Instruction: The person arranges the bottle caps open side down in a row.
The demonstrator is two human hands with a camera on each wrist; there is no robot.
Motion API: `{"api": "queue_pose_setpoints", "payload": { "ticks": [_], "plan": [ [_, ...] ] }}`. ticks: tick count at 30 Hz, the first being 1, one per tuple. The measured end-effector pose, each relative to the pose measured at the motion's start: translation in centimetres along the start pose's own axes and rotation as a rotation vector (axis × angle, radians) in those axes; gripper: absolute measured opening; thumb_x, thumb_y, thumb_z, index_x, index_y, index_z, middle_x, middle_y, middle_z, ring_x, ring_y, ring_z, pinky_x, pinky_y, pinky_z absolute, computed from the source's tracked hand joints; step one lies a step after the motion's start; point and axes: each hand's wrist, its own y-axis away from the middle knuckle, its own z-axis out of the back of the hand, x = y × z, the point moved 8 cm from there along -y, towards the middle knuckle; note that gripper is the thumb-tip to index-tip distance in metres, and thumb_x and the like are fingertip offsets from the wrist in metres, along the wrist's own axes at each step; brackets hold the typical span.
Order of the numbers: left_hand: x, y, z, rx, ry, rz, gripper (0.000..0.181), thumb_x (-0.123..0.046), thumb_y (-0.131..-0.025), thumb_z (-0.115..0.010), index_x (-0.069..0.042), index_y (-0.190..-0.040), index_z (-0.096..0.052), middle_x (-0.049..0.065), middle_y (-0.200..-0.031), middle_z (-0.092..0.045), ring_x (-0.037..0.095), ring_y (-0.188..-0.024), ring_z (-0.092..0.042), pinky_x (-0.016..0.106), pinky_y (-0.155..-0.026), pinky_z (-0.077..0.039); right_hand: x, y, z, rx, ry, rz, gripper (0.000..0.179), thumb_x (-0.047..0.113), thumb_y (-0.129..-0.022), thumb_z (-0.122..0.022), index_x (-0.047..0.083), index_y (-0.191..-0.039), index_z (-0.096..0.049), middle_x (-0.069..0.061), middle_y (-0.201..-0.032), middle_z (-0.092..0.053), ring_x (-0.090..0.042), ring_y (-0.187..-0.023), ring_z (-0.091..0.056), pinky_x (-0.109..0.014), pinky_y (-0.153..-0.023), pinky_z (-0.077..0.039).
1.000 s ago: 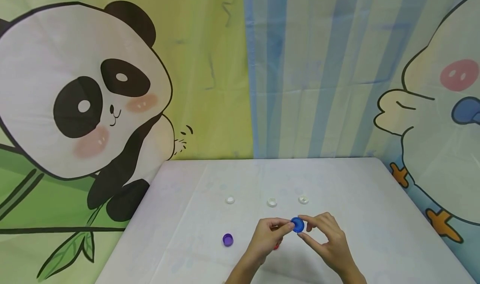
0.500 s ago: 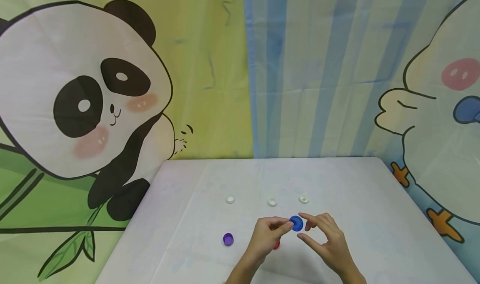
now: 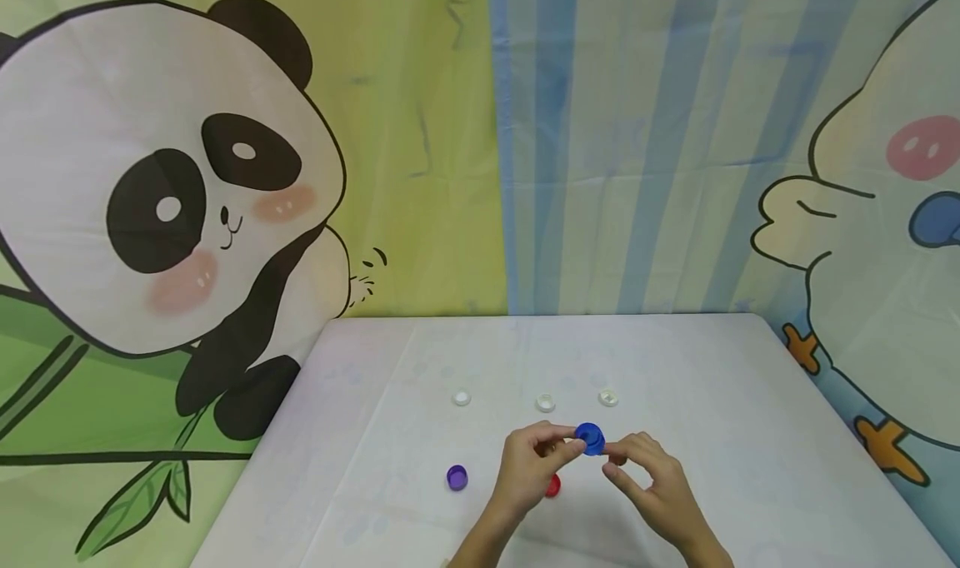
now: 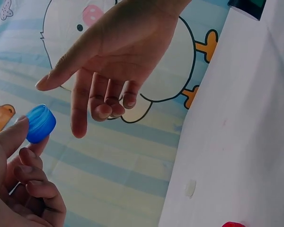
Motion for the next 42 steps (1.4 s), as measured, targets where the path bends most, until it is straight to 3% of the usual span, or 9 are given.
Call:
{"api": "queue_pose_setpoints", "payload": {
  "ticks": [5, 8, 10, 14, 17, 23, 28, 35, 42],
  "plan": [
    [-2.3, 0.4, 0.1, 0.011, -0.061, -0.121, 0.019, -0.016, -0.078, -0.069, -0.003, -0.092, -0.07, 0.009, -0.064, -0.056, 0.001, -0.053, -0.04, 0.014, -0.047, -0.034, -0.4, 0.1, -0.4, 0.056, -0.121, -0.045, 0.023, -0.006, -0.079, -0.061, 0.012, -0.093, -0.066, 0.009, -0.082, -0.058, -0.003, -0.078, -0.05, -0.018, -0.067, -0.042],
    [-3.0, 0.6, 0.0, 0.001, -0.101, -0.244, 0.017, -0.013, -0.077, -0.069, -0.003, -0.091, -0.07, 0.009, -0.061, -0.054, 0.001, -0.051, -0.038, 0.014, -0.046, -0.034, -2.0, 0.6, -0.9, 0.081, -0.177, -0.096, 0.025, -0.003, -0.085, -0.055, 0.017, -0.096, -0.064, 0.006, -0.082, -0.059, -0.004, -0.079, -0.051, -0.021, -0.067, -0.043],
    [-3.5, 0.8, -0.1, -0.01, -0.144, -0.359, 0.016, -0.012, -0.076, -0.07, -0.003, -0.09, -0.07, 0.006, -0.058, -0.051, 0.0, -0.05, -0.037, 0.014, -0.044, -0.034, -2.0, 0.6, -1.0, 0.094, -0.223, -0.123, 0.024, -0.003, -0.087, -0.051, 0.015, -0.095, -0.063, 0.004, -0.081, -0.059, -0.006, -0.08, -0.052, -0.023, -0.067, -0.044],
    [-3.4, 1.0, -0.6, -0.016, -0.233, -0.551, 0.019, -0.012, -0.074, -0.071, -0.005, -0.091, -0.07, 0.0, -0.056, -0.048, -0.001, -0.05, -0.036, 0.011, -0.042, -0.033, -1.9, 0.3, -1.0, 0.113, -0.322, -0.143, 0.025, -0.005, -0.09, -0.044, 0.012, -0.093, -0.062, 0.0, -0.08, -0.057, -0.009, -0.08, -0.052, -0.024, -0.071, -0.042],
    [-2.8, 1.0, -1.0, 0.007, -0.283, -0.63, 0.022, -0.016, -0.075, -0.071, -0.007, -0.095, -0.07, -0.004, -0.057, -0.048, -0.003, -0.051, -0.036, 0.007, -0.043, -0.032, -1.8, 0.3, -1.0, 0.13, -0.384, -0.128, 0.027, -0.007, -0.091, -0.04, 0.006, -0.095, -0.062, -0.002, -0.082, -0.056, -0.011, -0.081, -0.053, -0.024, -0.073, -0.042],
    [-2.3, 1.2, -1.5, 0.076, -0.308, -0.667, 0.026, -0.022, -0.079, -0.068, -0.013, -0.103, -0.068, -0.009, -0.061, -0.049, -0.005, -0.056, -0.036, 0.005, -0.045, -0.031, -1.9, 0.4, -1.0, 0.169, -0.484, -0.136, 0.028, -0.009, -0.091, -0.039, 0.0, -0.104, -0.061, -0.001, -0.089, -0.058, -0.008, -0.084, -0.053, -0.024, -0.074, -0.044],
    [-2.3, 1.2, -1.5, 0.092, -0.319, -0.674, 0.026, -0.023, -0.079, -0.067, -0.014, -0.103, -0.068, -0.009, -0.062, -0.048, -0.006, -0.056, -0.035, 0.005, -0.045, -0.029, -2.0, 0.4, -1.2, 0.193, -0.528, -0.161, 0.027, -0.008, -0.09, -0.04, -0.001, -0.107, -0.06, -0.001, -0.094, -0.059, -0.008, -0.087, -0.053, -0.025, -0.075, -0.045],
    [-2.4, 1.2, -1.4, 0.108, -0.334, -0.697, 0.026, -0.023, -0.079, -0.067, -0.013, -0.103, -0.069, -0.009, -0.063, -0.049, -0.005, -0.057, -0.037, 0.005, -0.046, -0.03, -1.9, 0.2, -1.1, 0.203, -0.53, -0.159, 0.027, -0.009, -0.09, -0.041, -0.002, -0.108, -0.059, -0.003, -0.094, -0.058, -0.01, -0.09, -0.052, -0.026, -0.078, -0.043],
    [-2.2, 1.1, -1.4, 0.109, -0.332, -0.695, 0.026, -0.025, -0.08, -0.066, -0.013, -0.104, -0.068, -0.01, -0.063, -0.048, -0.006, -0.057, -0.035, 0.005, -0.045, -0.029, -2.0, 0.1, -1.1, 0.188, -0.465, -0.174, 0.025, -0.007, -0.089, -0.044, 0.001, -0.107, -0.061, -0.003, -0.093, -0.059, -0.01, -0.09, -0.052, -0.025, -0.08, -0.041]
  ]
}}
